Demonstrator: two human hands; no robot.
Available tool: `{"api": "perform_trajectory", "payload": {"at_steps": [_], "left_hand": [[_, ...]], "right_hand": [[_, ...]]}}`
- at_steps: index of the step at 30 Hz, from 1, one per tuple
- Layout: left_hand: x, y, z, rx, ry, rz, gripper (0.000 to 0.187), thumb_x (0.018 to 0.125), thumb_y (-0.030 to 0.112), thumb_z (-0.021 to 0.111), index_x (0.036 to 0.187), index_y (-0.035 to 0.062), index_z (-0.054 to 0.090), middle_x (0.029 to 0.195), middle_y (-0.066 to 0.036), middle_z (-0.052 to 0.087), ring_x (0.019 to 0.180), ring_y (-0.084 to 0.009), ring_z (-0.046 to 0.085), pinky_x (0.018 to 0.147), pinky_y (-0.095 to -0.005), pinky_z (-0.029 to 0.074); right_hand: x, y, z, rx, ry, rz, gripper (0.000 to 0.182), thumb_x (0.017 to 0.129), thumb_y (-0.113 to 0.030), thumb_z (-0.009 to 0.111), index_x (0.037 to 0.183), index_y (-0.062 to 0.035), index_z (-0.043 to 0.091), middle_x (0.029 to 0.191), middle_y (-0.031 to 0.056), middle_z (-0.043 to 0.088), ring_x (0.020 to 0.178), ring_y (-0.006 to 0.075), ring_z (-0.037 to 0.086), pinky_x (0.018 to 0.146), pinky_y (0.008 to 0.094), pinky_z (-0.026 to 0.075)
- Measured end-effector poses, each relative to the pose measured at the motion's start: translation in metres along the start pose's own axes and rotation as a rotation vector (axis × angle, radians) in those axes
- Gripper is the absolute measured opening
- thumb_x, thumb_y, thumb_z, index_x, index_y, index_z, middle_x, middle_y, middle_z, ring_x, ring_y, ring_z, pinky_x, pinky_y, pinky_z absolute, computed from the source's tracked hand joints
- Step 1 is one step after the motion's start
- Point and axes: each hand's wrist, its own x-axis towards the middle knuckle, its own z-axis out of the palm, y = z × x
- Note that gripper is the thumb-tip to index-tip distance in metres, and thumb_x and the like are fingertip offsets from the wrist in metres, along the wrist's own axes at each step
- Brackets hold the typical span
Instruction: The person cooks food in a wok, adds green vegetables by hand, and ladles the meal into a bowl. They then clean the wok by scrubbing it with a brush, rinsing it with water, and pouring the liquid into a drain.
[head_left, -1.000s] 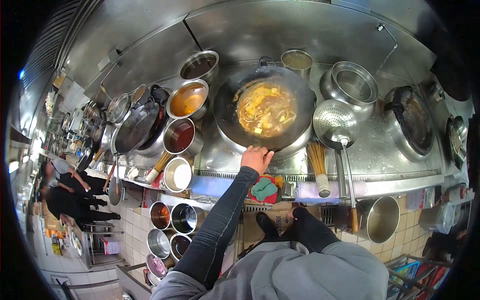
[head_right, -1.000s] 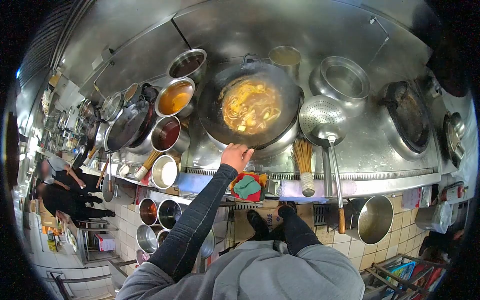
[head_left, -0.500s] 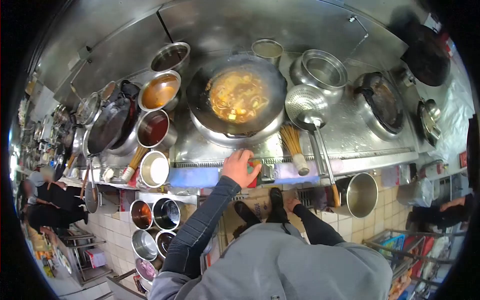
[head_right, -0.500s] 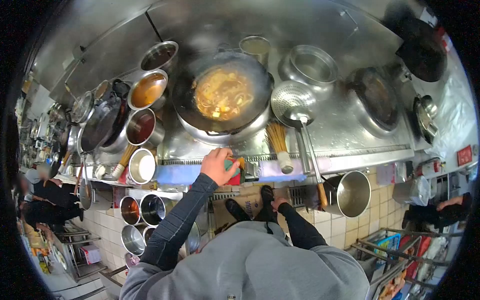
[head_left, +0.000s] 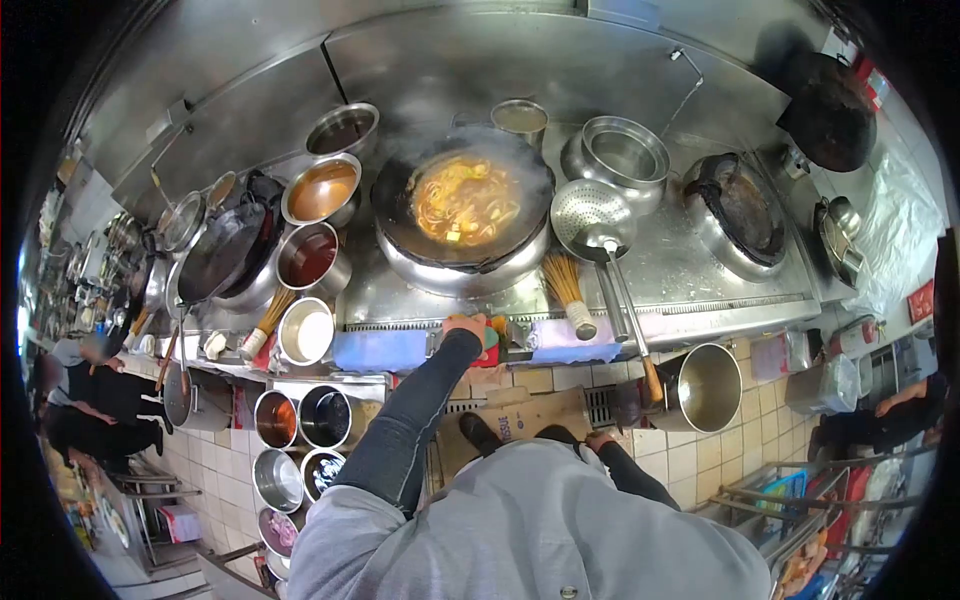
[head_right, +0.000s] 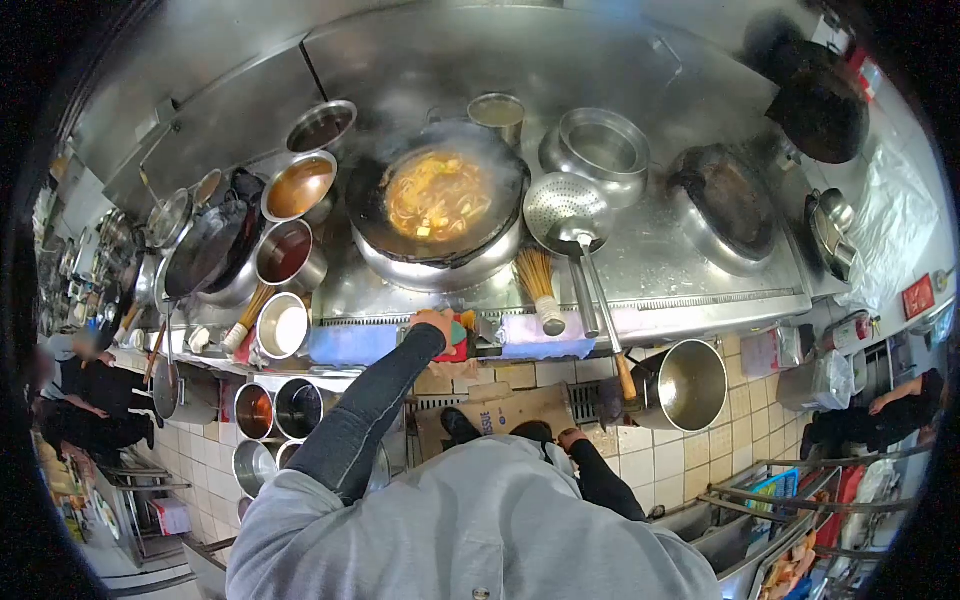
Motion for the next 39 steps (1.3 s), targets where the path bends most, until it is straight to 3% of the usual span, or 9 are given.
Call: {"api": "perform_trajectory", "payload": {"at_steps": [2,6,10,12,19,21,24,30,39], "left_hand": [[-0.005,0.002,-0.001,0.016,0.022,-0.012,0.075,0.062,0.044,0.071,0.120,0.0103,0.037,0.104,-0.017,0.060,0.098,-0.0340,0.058,0.080,-0.0505,0.044],[-0.046,0.001,0.025,-0.674,0.402,0.089,0.061,0.066,0.031,0.067,0.118,0.0110,0.040,0.094,-0.017,0.061,0.085,-0.0324,0.061,0.073,-0.0418,0.049],[-0.095,0.023,0.093,-2.074,-0.055,0.128,0.042,0.076,0.008,0.061,0.114,0.0063,0.043,0.094,-0.010,0.057,0.083,-0.0269,0.062,0.068,-0.0418,0.053],[-0.129,0.062,0.112,-2.215,-0.068,-0.022,0.038,0.079,0.014,0.063,0.111,0.0059,0.045,0.093,-0.012,0.057,0.081,-0.0280,0.061,0.068,-0.0450,0.053],[-0.157,0.175,0.132,-1.976,0.060,-0.117,0.053,0.077,0.028,0.069,0.116,0.0059,0.041,0.098,-0.007,0.057,0.088,-0.0214,0.058,0.073,-0.0341,0.048],[-0.162,0.192,0.125,-1.353,0.311,0.006,0.061,0.077,0.037,0.065,0.119,0.0015,0.038,0.101,-0.013,0.059,0.092,-0.0227,0.058,0.079,-0.0321,0.046],[-0.153,0.193,0.142,-1.239,0.331,0.009,0.053,0.078,0.037,0.063,0.112,0.0040,0.039,0.095,-0.011,0.058,0.087,-0.0198,0.057,0.078,-0.0320,0.045],[-0.174,0.195,0.136,-1.258,0.309,0.088,0.057,0.078,0.039,0.063,0.117,0.0081,0.036,0.096,-0.011,0.057,0.088,-0.0205,0.057,0.079,-0.0332,0.045],[-0.177,0.205,0.137,-1.382,0.275,0.069,0.060,0.072,0.035,0.070,0.113,0.0042,0.039,0.095,-0.009,0.056,0.088,-0.0180,0.054,0.080,-0.0308,0.044]], "right_hand": [[0.017,0.003,-0.006,-0.225,-0.091,-0.185,0.033,0.080,-0.033,0.047,0.096,-0.0075,0.062,0.084,0.0102,0.065,0.066,0.0238,0.063,0.059,0.0360,0.051],[0.019,0.001,-0.037,0.395,-0.157,0.023,0.035,0.085,-0.025,0.047,0.116,-0.0090,0.051,0.096,0.0081,0.063,0.071,0.0196,0.064,0.056,0.0310,0.050],[0.008,0.006,-0.066,0.225,-0.155,-0.140,0.036,0.086,-0.023,0.048,0.118,-0.0060,0.049,0.102,0.0098,0.061,0.075,0.0186,0.063,0.057,0.0283,0.049],[-0.012,-0.003,-0.071,0.160,-0.230,-0.496,0.037,0.086,-0.023,0.050,0.118,-0.0040,0.048,0.098,0.0095,0.062,0.076,0.0179,0.063,0.058,0.0270,0.048],[-0.116,-0.093,-0.079,0.382,-0.512,-0.725,0.032,0.088,-0.020,0.053,0.116,-0.0052,0.048,0.095,0.0058,0.057,0.080,0.0145,0.059,0.066,0.0274,0.050],[-0.115,-0.098,-0.071,0.358,-0.553,-0.718,0.033,0.089,-0.021,0.052,0.118,-0.0065,0.046,0.100,0.0049,0.055,0.083,0.0139,0.057,0.067,0.0273,0.049],[-0.118,-0.104,-0.082,0.351,-0.615,-0.660,0.029,0.089,-0.020,0.053,0.114,-0.0090,0.045,0.100,0.0023,0.054,0.089,0.0131,0.055,0.069,0.0285,0.049],[-0.119,-0.105,-0.089,0.359,-1.039,-0.435,0.025,0.084,-0.018,0.061,0.104,-0.0109,0.048,0.093,-0.0021,0.054,0.084,0.0097,0.055,0.073,0.0283,0.048],[-0.101,-0.109,-0.071,0.130,-1.050,-0.815,0.048,0.077,-0.012,0.067,0.118,-0.0055,0.044,0.102,0.0032,0.056,0.090,0.0128,0.055,0.075,0.0308,0.050]]}}
